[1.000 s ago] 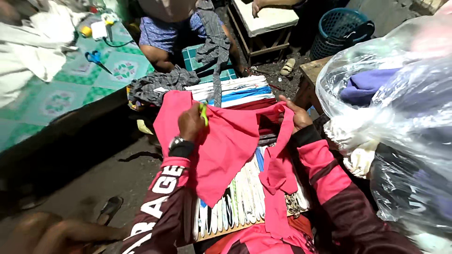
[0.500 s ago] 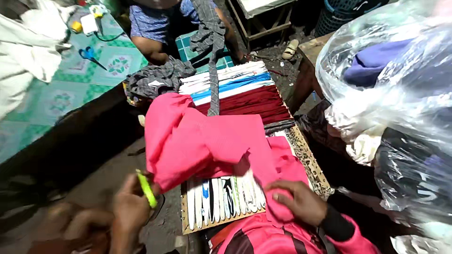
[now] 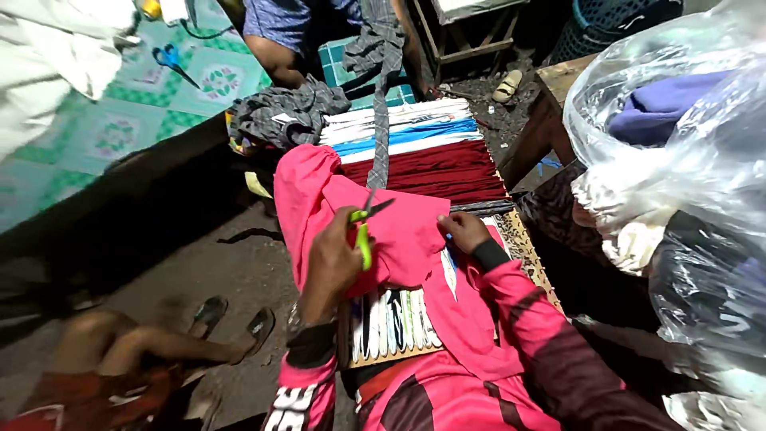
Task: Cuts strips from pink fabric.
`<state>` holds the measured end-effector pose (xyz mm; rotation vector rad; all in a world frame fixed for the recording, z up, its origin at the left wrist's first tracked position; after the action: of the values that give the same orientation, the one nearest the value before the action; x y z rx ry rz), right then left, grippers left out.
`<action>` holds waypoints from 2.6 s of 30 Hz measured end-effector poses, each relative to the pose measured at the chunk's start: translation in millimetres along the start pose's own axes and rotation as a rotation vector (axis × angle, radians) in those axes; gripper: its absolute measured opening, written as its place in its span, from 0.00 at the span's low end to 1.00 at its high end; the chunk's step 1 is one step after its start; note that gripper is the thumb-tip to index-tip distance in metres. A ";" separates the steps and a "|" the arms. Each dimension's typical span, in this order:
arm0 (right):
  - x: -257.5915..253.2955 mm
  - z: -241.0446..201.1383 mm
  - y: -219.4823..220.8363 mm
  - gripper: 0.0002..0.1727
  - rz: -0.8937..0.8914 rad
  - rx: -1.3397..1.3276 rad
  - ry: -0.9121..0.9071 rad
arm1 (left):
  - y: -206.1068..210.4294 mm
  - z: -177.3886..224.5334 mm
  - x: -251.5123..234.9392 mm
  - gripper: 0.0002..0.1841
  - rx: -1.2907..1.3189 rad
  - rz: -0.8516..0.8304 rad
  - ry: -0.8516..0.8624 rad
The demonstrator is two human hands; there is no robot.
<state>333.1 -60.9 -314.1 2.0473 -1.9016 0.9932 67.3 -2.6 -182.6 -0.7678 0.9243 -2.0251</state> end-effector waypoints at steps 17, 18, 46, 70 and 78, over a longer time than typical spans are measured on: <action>-28.9 -132.8 -136.8 0.21 0.231 -0.351 -0.309 | -128.0 18.1 -93.1 0.21 -0.279 0.259 0.062; -22.7 -145.8 -147.5 0.19 0.264 -0.373 -0.355 | -139.7 20.9 -84.8 0.21 -0.281 0.308 0.069; -33.3 -16.7 -26.4 0.27 0.156 -0.241 -0.096 | 43.7 -51.6 -50.8 0.25 -0.184 0.062 -0.113; 71.2 38.9 -0.2 0.12 0.313 -0.346 -0.312 | 125.8 30.9 41.7 0.20 0.979 -0.959 -0.163; 76.6 42.1 4.6 0.14 0.295 -0.383 -0.349 | 155.8 44.2 5.4 0.13 1.013 -0.995 -0.279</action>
<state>340.4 -147.5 -303.8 1.8376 -2.3940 0.2821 158.8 -91.3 -282.6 -0.9237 -0.8288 -2.6412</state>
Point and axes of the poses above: each hand's wrist, its own x-axis away from the middle knuckle, its own y-axis out of the palm, z = x × y, the point moved 5 cm from there along -x, towards the middle knuckle, and after that the axes turned 15 degrees about -z, right-handed, at the moved point
